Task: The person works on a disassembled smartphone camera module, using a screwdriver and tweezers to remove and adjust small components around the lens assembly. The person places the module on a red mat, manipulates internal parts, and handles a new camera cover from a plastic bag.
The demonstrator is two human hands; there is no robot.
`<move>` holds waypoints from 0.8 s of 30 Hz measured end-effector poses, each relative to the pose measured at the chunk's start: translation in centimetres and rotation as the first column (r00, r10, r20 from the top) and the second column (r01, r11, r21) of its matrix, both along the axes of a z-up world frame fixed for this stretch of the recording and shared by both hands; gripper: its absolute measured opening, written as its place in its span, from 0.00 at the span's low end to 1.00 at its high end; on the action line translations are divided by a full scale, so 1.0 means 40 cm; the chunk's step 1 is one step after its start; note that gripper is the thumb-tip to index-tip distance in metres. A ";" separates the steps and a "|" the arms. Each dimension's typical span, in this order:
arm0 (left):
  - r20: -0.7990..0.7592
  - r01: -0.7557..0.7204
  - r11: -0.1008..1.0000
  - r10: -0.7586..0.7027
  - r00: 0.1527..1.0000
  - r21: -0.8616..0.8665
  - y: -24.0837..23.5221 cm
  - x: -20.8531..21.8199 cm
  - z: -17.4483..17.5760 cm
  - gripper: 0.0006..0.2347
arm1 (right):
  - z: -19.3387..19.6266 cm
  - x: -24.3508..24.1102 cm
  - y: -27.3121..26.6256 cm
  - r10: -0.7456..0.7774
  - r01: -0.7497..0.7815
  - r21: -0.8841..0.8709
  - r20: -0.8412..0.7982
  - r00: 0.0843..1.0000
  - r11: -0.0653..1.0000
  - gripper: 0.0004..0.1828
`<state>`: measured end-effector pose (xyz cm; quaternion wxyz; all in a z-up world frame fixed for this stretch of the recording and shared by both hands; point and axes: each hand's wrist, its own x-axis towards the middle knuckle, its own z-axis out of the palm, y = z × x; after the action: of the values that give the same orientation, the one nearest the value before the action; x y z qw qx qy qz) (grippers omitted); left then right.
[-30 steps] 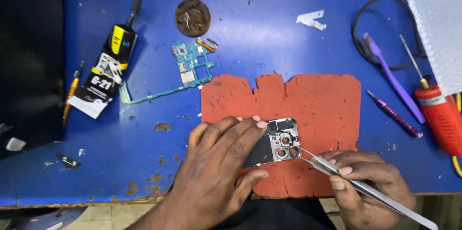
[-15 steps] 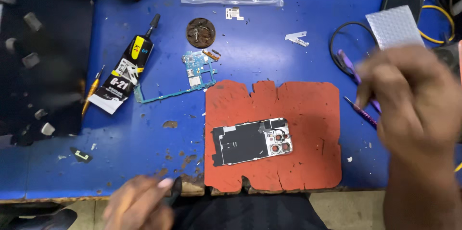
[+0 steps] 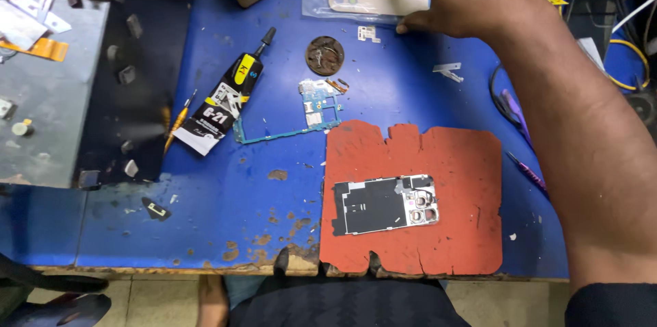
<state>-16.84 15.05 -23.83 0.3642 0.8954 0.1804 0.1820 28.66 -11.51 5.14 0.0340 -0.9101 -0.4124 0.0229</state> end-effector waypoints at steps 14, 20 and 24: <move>-0.022 0.040 0.999 -0.040 0.999 -0.011 0.018 -0.004 -0.055 0.14 | -0.011 -0.016 0.028 0.107 -0.050 -0.228 0.244 0.964 0.972 0.34; -0.006 0.035 0.999 -0.035 0.999 -0.016 0.027 0.000 -0.082 0.14 | -0.019 0.011 0.007 0.190 -0.089 -0.256 0.404 0.895 0.963 0.27; 0.016 0.024 0.998 -0.024 1.000 -0.051 0.013 -0.005 -0.108 0.15 | -0.015 0.023 -0.005 0.214 -0.157 -0.153 0.527 0.822 0.976 0.14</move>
<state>-17.03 15.56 -28.16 0.3907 0.8863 0.1714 0.1799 29.59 -11.71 4.53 -0.1327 -0.8355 -0.4900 -0.2102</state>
